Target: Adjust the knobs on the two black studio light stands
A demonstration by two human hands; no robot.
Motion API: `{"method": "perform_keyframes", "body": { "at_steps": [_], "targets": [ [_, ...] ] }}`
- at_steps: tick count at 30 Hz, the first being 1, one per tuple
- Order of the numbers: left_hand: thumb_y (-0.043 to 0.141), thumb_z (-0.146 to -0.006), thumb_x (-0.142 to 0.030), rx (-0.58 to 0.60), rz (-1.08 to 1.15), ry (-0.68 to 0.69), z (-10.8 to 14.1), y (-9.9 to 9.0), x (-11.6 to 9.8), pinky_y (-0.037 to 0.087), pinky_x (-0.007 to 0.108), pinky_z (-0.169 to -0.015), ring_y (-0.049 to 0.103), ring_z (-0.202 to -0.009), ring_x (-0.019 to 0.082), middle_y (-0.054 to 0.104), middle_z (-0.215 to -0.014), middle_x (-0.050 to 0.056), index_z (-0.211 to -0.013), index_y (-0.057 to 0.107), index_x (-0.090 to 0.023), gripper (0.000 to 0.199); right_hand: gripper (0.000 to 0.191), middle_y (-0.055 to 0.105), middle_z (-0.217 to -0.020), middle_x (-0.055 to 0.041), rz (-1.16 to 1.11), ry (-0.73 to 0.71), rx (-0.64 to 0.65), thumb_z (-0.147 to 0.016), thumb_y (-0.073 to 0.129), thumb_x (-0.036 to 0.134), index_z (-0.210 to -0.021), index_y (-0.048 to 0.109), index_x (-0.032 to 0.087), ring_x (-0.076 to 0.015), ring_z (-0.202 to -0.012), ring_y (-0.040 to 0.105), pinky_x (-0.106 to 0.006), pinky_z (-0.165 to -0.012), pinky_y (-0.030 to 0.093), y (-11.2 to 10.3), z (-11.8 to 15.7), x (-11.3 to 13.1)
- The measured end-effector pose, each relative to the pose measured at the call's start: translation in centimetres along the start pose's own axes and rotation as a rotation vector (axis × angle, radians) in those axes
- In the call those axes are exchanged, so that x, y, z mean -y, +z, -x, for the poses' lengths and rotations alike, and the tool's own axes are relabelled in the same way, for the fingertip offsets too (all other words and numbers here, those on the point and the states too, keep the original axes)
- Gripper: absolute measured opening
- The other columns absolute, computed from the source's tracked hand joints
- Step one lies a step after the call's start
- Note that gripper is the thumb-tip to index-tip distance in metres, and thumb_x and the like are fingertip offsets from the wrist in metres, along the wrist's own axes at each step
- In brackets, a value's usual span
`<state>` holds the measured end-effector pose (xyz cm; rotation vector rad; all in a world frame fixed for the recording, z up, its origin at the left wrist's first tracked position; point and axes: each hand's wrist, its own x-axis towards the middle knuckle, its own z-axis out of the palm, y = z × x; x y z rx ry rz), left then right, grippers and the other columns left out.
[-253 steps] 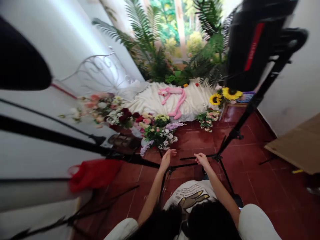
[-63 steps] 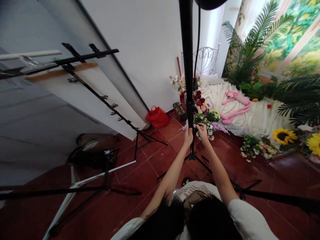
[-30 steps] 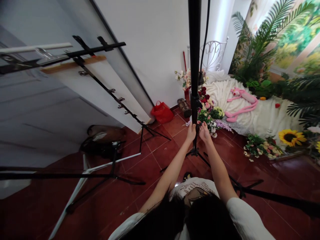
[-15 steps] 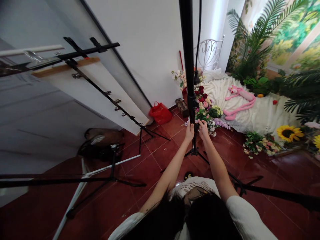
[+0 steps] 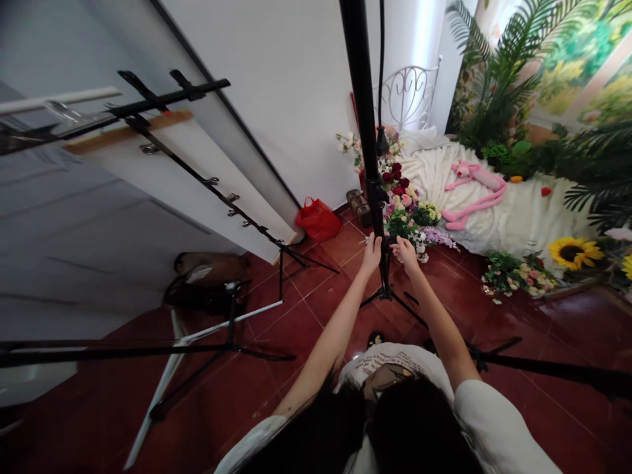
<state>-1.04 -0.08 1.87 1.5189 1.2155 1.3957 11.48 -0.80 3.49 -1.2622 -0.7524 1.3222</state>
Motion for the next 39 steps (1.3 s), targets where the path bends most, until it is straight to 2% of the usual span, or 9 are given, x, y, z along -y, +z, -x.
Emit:
{"method": "perform_keyframes", "body": {
  "at_steps": [4, 9, 12, 16, 22, 26, 30, 35, 39],
  "targets": [
    [0.042, -0.094, -0.055, -0.037, -0.063, -0.016, 2.2, -0.4, 2.3, 0.036, 0.04, -0.113, 0.052, -0.13, 0.022, 0.06, -0.131, 0.014, -0.127, 0.053, -0.02, 0.049, 0.019, 0.074, -0.076, -0.004, -0.04, 0.157, 0.047, -0.088, 0.065, 0.037, -0.089, 0.066, 0.018, -0.0105, -0.062, 0.069, -0.019, -0.064, 0.056, -5.2, 3.6, -1.6],
    [0.053, -0.092, -0.038, -0.082, -0.103, -0.289, 7.7, 0.7, 7.8, 0.044, 0.04, -0.106, 0.059, -0.121, 0.023, 0.06, -0.131, 0.017, -0.131, 0.051, -0.017, 0.045, 0.012, 0.076, -0.079, -0.0045, -0.061, 0.228, -0.14, -0.089, 0.063, 0.027, -0.094, 0.068, 0.019, -0.0126, -0.068, 0.073, -0.02, -0.067, 0.058, -13.6, 8.4, -3.8],
    [0.053, -0.09, -0.027, -0.002, -0.104, -0.547, 10.5, 3.0, 10.3, 0.052, 0.038, -0.093, 0.068, -0.099, 0.02, 0.066, -0.12, 0.017, -0.127, 0.053, -0.014, 0.039, 0.011, 0.076, -0.079, -0.0041, -0.112, 0.246, -0.29, -0.086, 0.066, 0.029, -0.093, 0.067, 0.019, -0.013, -0.069, 0.073, -0.021, -0.068, 0.059, -18.3, 11.7, -5.1],
    [0.05, -0.09, -0.021, 0.282, -0.05, -0.562, 12.0, 8.1, 10.5, 0.055, 0.037, -0.085, 0.07, -0.079, 0.016, 0.072, -0.099, 0.01, -0.11, 0.059, -0.015, 0.024, 0.012, 0.076, -0.076, -0.0031, -0.22, 0.193, -0.491, -0.084, 0.069, 0.03, -0.091, 0.066, 0.021, -0.0134, -0.069, 0.074, -0.024, -0.071, 0.061, -23.3, 16.1, -6.2],
    [0.049, -0.092, -0.028, 0.707, 0.06, -0.314, 11.8, 18.1, 5.2, 0.053, 0.034, -0.084, 0.069, -0.078, 0.015, 0.073, -0.087, 0.008, -0.097, 0.063, -0.015, 0.019, 0.011, 0.076, -0.076, -0.0025, -0.371, 0.038, -0.752, -0.083, 0.068, 0.027, -0.091, 0.067, 0.02, -0.0116, -0.067, 0.073, -0.021, -0.067, 0.06, -27.4, 22.2, -6.0],
    [0.045, -0.094, -0.033, 0.938, 0.122, -0.152, 13.1, 24.9, -0.2, 0.052, 0.033, -0.086, 0.069, -0.084, 0.016, 0.073, -0.091, 0.008, -0.097, 0.064, -0.017, 0.025, 0.009, 0.076, -0.076, -0.0022, -0.456, -0.069, -0.887, -0.084, 0.067, 0.027, -0.09, 0.067, 0.02, -0.0107, -0.066, 0.072, -0.02, -0.067, 0.059, -28.6, 25.9, -4.9],
    [0.044, -0.095, -0.04, 1.162, 0.276, -0.007, 16.1, 30.9, -6.5, 0.051, 0.033, -0.091, 0.068, -0.091, 0.016, 0.072, -0.098, 0.008, -0.097, 0.064, -0.017, 0.03, 0.012, 0.075, -0.074, -0.0022, -0.612, -0.134, -0.996, -0.092, 0.057, 0.024, -0.088, 0.067, 0.019, -0.01, -0.066, 0.071, -0.02, -0.067, 0.058, -29.6, 29.0, -3.1],
    [0.041, -0.096, -0.051, 1.302, 0.479, 0.111, 20.2, 35.8, -14.6, 0.045, 0.031, -0.102, 0.062, -0.109, 0.016, 0.067, -0.115, 0.01, -0.113, 0.06, -0.017, 0.042, 0.017, 0.074, -0.075, -0.0012, -0.894, -0.205, -0.956, -0.095, 0.054, 0.031, -0.087, 0.065, 0.021, -0.0104, -0.064, 0.069, -0.022, -0.066, 0.058, -30.6, 31.8, -0.6],
    [0.04, -0.093, -0.06, 1.334, 0.484, 0.05, 22.5, 37.6, -18.6, 0.05, 0.03, -0.091, 0.062, -0.097, 0.016, 0.066, -0.102, 0.008, -0.118, 0.058, -0.017, 0.053, 0.019, 0.074, -0.076, -0.001, -1.087, -0.289, -0.782, -0.096, 0.052, 0.033, -0.09, 0.064, 0.021, -0.0111, -0.064, 0.069, -0.024, -0.067, 0.058, -30.9, 32.8, 1.5]
  ]
}}
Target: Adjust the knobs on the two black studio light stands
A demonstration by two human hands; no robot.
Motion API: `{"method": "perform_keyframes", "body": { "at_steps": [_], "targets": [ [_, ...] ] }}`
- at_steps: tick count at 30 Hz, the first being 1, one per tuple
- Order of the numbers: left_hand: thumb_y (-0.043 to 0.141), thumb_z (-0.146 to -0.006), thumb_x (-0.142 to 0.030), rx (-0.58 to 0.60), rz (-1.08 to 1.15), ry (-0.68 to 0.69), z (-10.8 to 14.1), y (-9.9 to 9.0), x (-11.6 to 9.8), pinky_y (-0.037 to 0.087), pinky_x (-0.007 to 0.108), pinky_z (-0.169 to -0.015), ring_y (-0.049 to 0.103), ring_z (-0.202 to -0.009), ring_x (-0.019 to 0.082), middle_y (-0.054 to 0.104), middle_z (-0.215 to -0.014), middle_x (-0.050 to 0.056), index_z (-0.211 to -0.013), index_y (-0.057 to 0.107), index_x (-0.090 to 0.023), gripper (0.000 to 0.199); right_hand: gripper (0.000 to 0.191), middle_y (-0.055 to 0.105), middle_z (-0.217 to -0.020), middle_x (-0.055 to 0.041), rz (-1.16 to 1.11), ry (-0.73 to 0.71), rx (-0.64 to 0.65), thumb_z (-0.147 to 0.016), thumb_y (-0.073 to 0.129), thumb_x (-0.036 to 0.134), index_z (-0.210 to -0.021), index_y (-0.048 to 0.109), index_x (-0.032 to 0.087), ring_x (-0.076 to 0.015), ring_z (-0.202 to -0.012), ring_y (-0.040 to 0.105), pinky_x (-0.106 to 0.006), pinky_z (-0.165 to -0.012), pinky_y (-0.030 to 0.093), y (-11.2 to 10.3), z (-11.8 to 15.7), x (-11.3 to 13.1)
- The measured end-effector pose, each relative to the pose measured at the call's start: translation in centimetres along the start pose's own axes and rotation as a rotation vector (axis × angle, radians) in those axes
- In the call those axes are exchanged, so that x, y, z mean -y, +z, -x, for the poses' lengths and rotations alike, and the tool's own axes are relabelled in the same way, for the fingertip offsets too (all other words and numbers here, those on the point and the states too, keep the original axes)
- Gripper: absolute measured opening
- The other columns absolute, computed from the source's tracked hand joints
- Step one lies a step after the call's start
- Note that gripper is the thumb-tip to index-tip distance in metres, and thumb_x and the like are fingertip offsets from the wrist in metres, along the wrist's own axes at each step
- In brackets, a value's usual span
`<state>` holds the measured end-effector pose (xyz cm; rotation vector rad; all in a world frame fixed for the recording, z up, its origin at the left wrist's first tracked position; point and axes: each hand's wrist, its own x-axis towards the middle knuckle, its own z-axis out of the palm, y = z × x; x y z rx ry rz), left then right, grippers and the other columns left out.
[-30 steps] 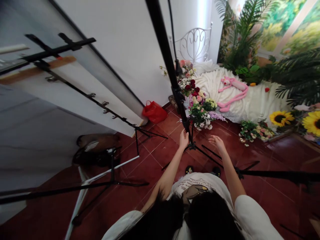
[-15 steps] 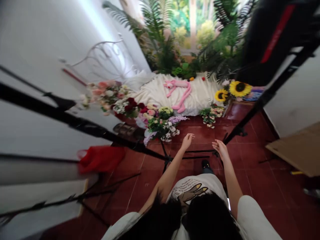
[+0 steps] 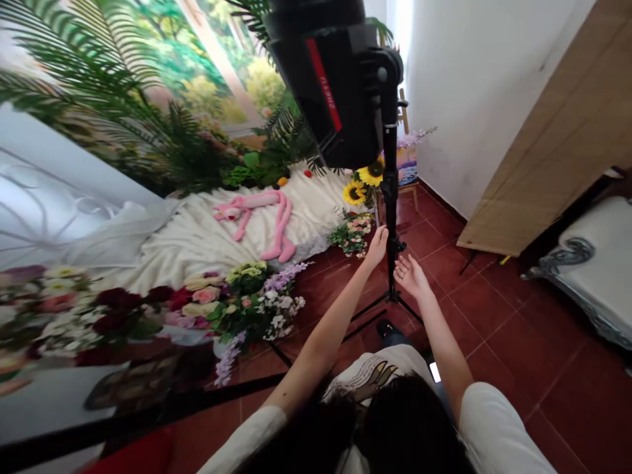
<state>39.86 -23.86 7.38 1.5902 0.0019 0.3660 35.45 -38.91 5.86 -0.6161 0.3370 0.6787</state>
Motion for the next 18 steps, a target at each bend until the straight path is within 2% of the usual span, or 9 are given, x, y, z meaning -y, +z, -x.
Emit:
{"method": "perform_keyframes", "body": {
  "at_steps": [3, 6, 13, 18],
  "targets": [
    [0.037, -0.091, -0.066, 0.017, 0.008, -0.026, -0.5, 1.3, -0.5, 0.052, 0.027, -0.078, 0.06, -0.079, 0.014, 0.063, -0.086, 0.004, -0.109, 0.061, -0.018, 0.057, 0.025, 0.071, -0.071, 0.0003, -0.107, 0.049, 0.083, -0.098, 0.046, 0.034, -0.088, 0.063, 0.019, -0.0101, -0.062, 0.067, -0.023, -0.065, 0.056, 1.3, 0.1, 0.9],
    [0.036, -0.09, -0.068, 0.006, 0.039, -0.031, -0.6, 1.7, -0.1, 0.051, 0.024, -0.069, 0.057, -0.069, 0.011, 0.062, -0.082, 0.003, -0.102, 0.062, -0.018, 0.057, 0.025, 0.068, -0.065, 0.0016, -0.103, 0.065, 0.14, -0.098, 0.048, 0.035, -0.084, 0.062, 0.019, -0.009, -0.06, 0.065, -0.02, -0.063, 0.055, 2.3, -0.2, 1.5],
    [0.036, -0.088, -0.071, 0.009, 0.041, 0.007, -0.8, 1.6, 0.7, 0.051, 0.024, -0.077, 0.061, -0.082, 0.013, 0.066, -0.09, 0.006, -0.092, 0.058, -0.018, 0.057, 0.027, 0.059, -0.056, 0.0041, -0.138, 0.107, 0.195, -0.095, 0.053, 0.028, -0.07, 0.054, 0.02, -0.0058, -0.048, 0.053, -0.013, -0.05, 0.049, 3.0, -1.3, 2.6],
    [0.036, -0.087, -0.073, -0.03, 0.038, -0.001, -0.6, 1.8, 0.4, 0.051, 0.026, -0.079, 0.061, -0.082, 0.014, 0.065, -0.085, 0.005, -0.09, 0.058, -0.018, 0.058, 0.033, 0.054, -0.05, 0.0045, -0.292, 0.223, 0.116, -0.098, 0.047, 0.031, -0.066, 0.049, 0.02, -0.0045, -0.041, 0.045, -0.011, -0.039, 0.04, 3.4, -1.5, 3.0]
  ]
}}
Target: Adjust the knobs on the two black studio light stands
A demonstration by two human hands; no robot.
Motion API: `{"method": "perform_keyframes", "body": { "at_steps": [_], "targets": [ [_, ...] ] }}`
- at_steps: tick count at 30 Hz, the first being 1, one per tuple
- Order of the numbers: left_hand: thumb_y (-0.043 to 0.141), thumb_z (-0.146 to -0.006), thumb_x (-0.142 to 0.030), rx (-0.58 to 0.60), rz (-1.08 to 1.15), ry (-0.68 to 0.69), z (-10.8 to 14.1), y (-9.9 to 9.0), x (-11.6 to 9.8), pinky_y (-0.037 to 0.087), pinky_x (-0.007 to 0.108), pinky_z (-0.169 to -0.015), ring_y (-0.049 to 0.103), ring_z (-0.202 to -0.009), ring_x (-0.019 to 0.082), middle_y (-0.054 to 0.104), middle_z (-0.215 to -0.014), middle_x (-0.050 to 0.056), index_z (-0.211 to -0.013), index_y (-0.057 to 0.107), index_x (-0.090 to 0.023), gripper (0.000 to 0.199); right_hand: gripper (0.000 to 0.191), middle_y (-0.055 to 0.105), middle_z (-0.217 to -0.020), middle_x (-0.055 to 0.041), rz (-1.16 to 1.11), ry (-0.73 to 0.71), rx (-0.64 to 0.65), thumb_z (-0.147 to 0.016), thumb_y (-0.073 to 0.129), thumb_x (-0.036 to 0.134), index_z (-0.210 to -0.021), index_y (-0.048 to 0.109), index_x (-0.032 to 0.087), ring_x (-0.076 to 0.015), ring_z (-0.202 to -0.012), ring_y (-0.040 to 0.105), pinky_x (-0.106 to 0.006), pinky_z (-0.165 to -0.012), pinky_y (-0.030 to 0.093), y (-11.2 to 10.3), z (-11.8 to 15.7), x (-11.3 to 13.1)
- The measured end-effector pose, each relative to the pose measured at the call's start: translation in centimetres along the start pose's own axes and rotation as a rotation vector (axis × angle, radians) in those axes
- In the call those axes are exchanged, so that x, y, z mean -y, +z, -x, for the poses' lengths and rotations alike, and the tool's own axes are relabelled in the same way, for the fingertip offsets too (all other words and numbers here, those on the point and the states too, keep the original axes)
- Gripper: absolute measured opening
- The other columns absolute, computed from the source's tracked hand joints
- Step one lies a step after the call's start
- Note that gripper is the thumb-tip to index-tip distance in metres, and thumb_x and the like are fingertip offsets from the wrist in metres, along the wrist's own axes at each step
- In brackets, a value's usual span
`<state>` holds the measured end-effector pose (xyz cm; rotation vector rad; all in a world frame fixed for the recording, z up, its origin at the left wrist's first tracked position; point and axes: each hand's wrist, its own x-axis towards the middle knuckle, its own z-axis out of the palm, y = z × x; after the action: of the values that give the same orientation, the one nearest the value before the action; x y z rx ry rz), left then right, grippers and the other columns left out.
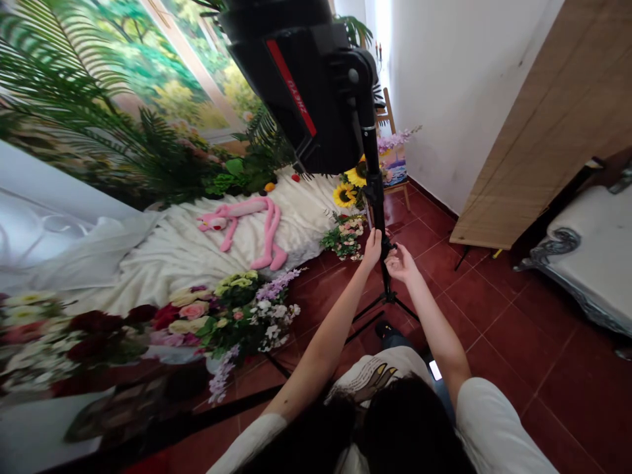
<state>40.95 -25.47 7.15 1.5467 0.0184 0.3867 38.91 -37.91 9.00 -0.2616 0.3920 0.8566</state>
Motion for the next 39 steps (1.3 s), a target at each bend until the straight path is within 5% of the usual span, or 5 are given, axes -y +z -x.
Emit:
{"method": "perform_keyframes", "body": {
  "at_steps": [18, 22, 27, 32, 39],
  "targets": [
    [0.035, -0.088, -0.072, -0.02, -0.013, -0.02, -0.4, 0.4, 0.8, 0.05, 0.025, -0.074, 0.06, -0.076, 0.013, 0.065, -0.087, 0.005, -0.09, 0.054, -0.02, 0.056, 0.027, 0.064, -0.058, 0.0012, 0.363, -0.005, -0.086, -0.093, 0.057, 0.038, -0.078, 0.058, 0.016, -0.0044, -0.042, 0.05, -0.011, -0.039, 0.044, -1.2, -1.1, 1.6],
    [0.035, -0.089, -0.071, -0.026, -0.03, -0.013, -0.3, 0.4, 0.7, 0.05, 0.026, -0.077, 0.06, -0.078, 0.014, 0.064, -0.087, 0.005, -0.089, 0.055, -0.02, 0.055, 0.019, 0.064, -0.059, 0.0024, 0.814, -0.365, -0.189, -0.08, 0.072, 0.027, -0.072, 0.057, 0.019, -0.0069, -0.048, 0.055, -0.015, -0.049, 0.049, -1.5, -1.0, 1.6],
    [0.035, -0.089, -0.071, -0.016, -0.006, 0.014, -0.1, 0.4, 0.8, 0.051, 0.026, -0.078, 0.061, -0.081, 0.014, 0.064, -0.089, 0.006, -0.091, 0.055, -0.02, 0.055, 0.015, 0.07, -0.084, -0.0016, 1.572, -0.95, -0.302, -0.071, 0.075, 0.021, -0.079, 0.064, 0.025, -0.0189, -0.084, 0.065, -0.028, -0.074, 0.052, -1.6, 0.3, 2.1],
    [0.036, -0.087, -0.072, -0.028, -0.018, -0.014, -0.1, 0.4, 1.0, 0.052, 0.025, -0.076, 0.061, -0.079, 0.013, 0.065, -0.089, 0.006, -0.093, 0.057, -0.019, 0.057, 0.019, 0.07, -0.082, -0.0051, 1.697, -1.215, -0.491, -0.088, 0.058, 0.043, -0.09, 0.065, 0.025, -0.0215, -0.079, 0.065, -0.036, -0.083, 0.051, 0.3, 1.0, 2.8],
    [0.044, -0.087, -0.069, -0.054, 0.003, -0.063, -0.3, 0.5, 1.2, 0.055, 0.027, -0.076, 0.067, -0.083, 0.017, 0.066, -0.081, 0.006, -0.102, 0.06, -0.018, 0.056, 0.07, 0.061, -0.127, -0.0112, 1.694, -1.475, 0.025, -0.079, 0.07, 0.053, -0.137, 0.042, 0.026, -0.0244, -0.112, 0.062, -0.043, -0.099, 0.05, 7.9, -0.4, 2.6]
  ]
}}
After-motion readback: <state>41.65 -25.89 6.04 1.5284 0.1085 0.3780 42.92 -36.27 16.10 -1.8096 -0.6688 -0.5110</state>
